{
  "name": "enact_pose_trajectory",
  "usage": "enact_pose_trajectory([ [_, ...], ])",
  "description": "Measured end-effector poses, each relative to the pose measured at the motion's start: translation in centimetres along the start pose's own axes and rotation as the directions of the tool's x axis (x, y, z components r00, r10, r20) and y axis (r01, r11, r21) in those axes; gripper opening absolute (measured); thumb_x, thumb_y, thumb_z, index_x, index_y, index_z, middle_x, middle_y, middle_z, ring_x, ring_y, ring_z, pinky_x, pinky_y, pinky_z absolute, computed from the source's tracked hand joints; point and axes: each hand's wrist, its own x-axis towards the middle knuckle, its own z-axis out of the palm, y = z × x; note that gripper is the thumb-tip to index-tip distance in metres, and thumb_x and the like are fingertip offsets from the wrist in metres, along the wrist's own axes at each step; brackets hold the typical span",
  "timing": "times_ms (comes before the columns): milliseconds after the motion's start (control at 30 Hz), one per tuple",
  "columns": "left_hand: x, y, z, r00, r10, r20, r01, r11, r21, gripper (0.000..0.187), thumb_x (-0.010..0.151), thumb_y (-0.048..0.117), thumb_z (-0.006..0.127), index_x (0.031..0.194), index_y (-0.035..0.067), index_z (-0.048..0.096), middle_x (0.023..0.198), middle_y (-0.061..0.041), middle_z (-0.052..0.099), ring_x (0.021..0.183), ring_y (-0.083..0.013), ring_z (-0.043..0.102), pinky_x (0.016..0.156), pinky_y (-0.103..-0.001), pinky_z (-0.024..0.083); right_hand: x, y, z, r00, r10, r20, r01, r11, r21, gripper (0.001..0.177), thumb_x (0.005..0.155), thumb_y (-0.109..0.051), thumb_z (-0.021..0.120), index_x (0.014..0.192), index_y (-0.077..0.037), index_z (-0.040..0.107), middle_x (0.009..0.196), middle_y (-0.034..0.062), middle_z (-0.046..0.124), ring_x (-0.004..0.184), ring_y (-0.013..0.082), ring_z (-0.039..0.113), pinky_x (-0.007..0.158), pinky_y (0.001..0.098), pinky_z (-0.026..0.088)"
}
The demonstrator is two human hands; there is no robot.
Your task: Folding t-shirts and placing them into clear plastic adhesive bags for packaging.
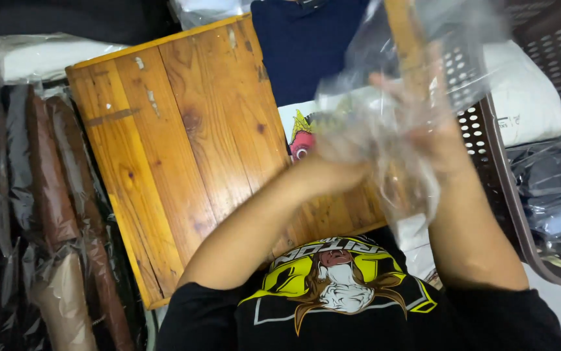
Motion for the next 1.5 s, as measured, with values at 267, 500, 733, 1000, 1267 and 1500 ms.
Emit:
enact_pose_trajectory([
  [267,-2.8,4.7,0.7,0.908,0.104,0.406,-0.262,0.897,0.355,0.049,0.090,0.051,0.055,0.112,0.012,0.075,0.102,-0.016,0.079,0.107,-0.0388,0.073,0.093,-0.051,0.057,-8.9,3.0,-2.9,0.899,0.196,-0.391,-0.356,0.846,-0.396,0.067,0.081,-0.018,0.083,0.143,-0.005,0.059,0.138,0.0184,0.061,0.132,0.0281,0.054,0.114,0.0480,0.041],
  [500,-5.3,7.3,-8.6,1.000,0.015,-0.024,-0.002,0.890,0.456,0.030,0.096,0.029,0.063,0.123,0.021,0.072,0.092,-0.007,0.078,0.092,-0.0309,0.077,0.081,-0.045,0.059,-17.9,0.8,-5.4,0.828,0.446,-0.339,-0.556,0.579,-0.596,0.073,0.070,-0.021,0.083,0.139,-0.009,0.063,0.127,0.0228,0.070,0.123,0.0392,0.063,0.104,0.0546,0.048],
  [733,-2.8,2.1,-10.9,0.943,0.173,-0.284,0.036,0.795,0.605,0.047,0.093,0.033,0.076,0.138,0.031,0.065,0.139,-0.008,0.054,0.133,-0.0378,0.053,0.100,-0.057,0.046,-22.9,-1.8,-4.5,0.606,0.722,-0.333,-0.752,0.385,-0.535,0.072,0.067,-0.003,0.080,0.137,-0.011,0.067,0.122,0.0281,0.076,0.121,0.0472,0.067,0.106,0.0567,0.050],
  [1000,-2.2,3.8,-8.0,0.953,-0.124,-0.276,0.282,0.698,0.658,0.078,0.096,0.046,0.074,0.160,0.019,0.041,0.169,-0.028,0.005,0.155,-0.0495,-0.002,0.110,-0.083,0.009,-32.5,15.2,-4.7,0.329,0.788,-0.521,-0.478,-0.337,-0.811,0.107,0.065,-0.070,0.083,0.156,-0.026,0.047,0.152,0.0085,0.057,0.139,0.0445,0.050,0.102,0.0611,0.047],
  [1267,-1.9,3.2,-7.9,0.950,-0.159,-0.269,0.303,0.678,0.669,0.077,0.097,0.051,0.069,0.161,0.022,0.038,0.170,-0.024,0.001,0.156,-0.0455,-0.007,0.111,-0.081,0.007,-37.5,22.7,-7.1,0.081,0.827,-0.557,-0.473,-0.460,-0.751,0.114,0.074,-0.078,0.071,0.156,-0.004,0.043,0.145,0.0168,0.064,0.136,0.0432,0.056,0.106,0.0559,0.048],
  [1500,-1.8,3.1,-8.0,0.947,-0.160,-0.278,0.311,0.670,0.674,0.078,0.096,0.052,0.070,0.161,0.023,0.038,0.170,-0.024,0.002,0.156,-0.0453,-0.005,0.110,-0.081,0.010,-33.8,22.8,-6.0,0.209,0.882,-0.422,-0.589,-0.230,-0.774,0.114,0.080,-0.062,0.080,0.157,0.008,0.033,0.159,0.0283,0.045,0.149,0.0476,0.039,0.119,0.0556,0.040],
])
